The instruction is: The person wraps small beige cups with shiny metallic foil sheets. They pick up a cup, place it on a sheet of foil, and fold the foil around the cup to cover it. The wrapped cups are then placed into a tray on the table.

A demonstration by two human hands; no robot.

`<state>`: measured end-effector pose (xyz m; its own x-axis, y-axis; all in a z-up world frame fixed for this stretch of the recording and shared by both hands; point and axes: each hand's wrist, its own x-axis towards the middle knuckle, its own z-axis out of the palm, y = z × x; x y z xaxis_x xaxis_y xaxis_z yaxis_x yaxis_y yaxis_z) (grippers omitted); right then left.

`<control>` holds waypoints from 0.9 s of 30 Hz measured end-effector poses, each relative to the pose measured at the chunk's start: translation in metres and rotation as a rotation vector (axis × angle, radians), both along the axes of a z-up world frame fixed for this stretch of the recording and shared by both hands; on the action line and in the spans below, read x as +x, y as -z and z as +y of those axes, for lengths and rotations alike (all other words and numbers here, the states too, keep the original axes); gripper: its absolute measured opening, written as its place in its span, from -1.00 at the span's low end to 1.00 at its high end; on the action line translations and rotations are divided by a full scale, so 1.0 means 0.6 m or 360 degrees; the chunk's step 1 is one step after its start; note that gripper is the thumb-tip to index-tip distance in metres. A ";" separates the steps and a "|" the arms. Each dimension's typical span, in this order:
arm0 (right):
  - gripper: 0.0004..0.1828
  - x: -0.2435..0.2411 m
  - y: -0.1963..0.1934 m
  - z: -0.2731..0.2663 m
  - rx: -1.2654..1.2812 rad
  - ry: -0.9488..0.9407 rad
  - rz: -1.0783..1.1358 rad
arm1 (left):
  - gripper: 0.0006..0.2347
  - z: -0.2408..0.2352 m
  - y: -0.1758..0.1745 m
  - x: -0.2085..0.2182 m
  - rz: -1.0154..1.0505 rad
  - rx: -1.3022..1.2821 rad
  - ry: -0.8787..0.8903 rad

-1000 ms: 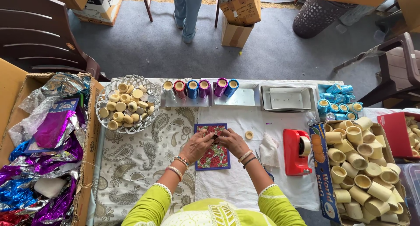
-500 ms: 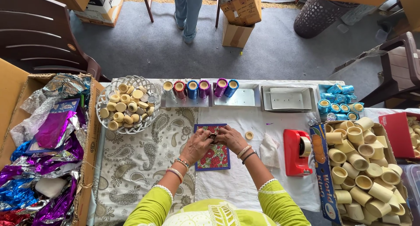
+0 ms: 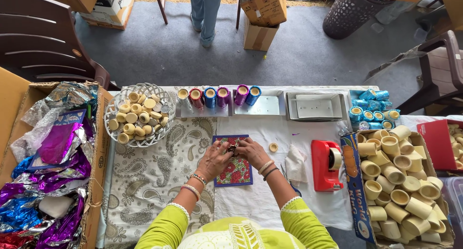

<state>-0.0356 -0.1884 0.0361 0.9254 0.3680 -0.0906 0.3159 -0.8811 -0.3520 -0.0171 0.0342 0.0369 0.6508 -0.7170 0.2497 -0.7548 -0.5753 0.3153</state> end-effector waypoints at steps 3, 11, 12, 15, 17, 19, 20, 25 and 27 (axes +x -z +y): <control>-0.81 0.003 0.005 -0.004 0.0108 0.0034 0.0011 | -0.76 0.001 0.023 0.000 -0.0007 -0.0055 -0.0004; -0.64 -0.039 -0.017 0.008 0.0119 0.0166 0.0093 | -0.74 0.004 0.012 -0.006 0.0090 -0.0087 -0.0012; -0.64 -0.044 -0.026 0.012 0.0161 0.0194 0.0109 | -0.73 0.006 0.013 -0.006 0.0088 -0.0100 -0.0025; -0.70 -0.054 -0.031 -0.021 0.0949 0.0453 0.0258 | -0.67 0.003 0.002 -0.004 0.0009 0.0001 0.0026; -0.72 -0.053 0.050 -0.076 0.0820 0.0673 0.0069 | -0.67 0.002 0.024 -0.005 -0.0003 -0.0001 0.0032; -0.73 -0.058 0.098 -0.114 0.0691 0.0881 -0.0108 | -0.67 0.006 0.033 -0.012 -0.0007 0.0005 0.0025; -0.67 -0.058 0.103 -0.128 0.0528 0.0918 -0.0201 | -0.67 0.005 0.031 -0.012 -0.0006 0.0009 0.0019; -0.55 -0.058 0.131 -0.157 0.0195 0.0946 -0.0254 | -0.69 0.008 0.036 -0.018 -0.0015 -0.0035 -0.0006; -0.63 -0.055 0.139 -0.158 0.0218 0.1042 -0.0221 | -0.67 0.009 0.039 -0.019 0.0007 -0.0058 0.0008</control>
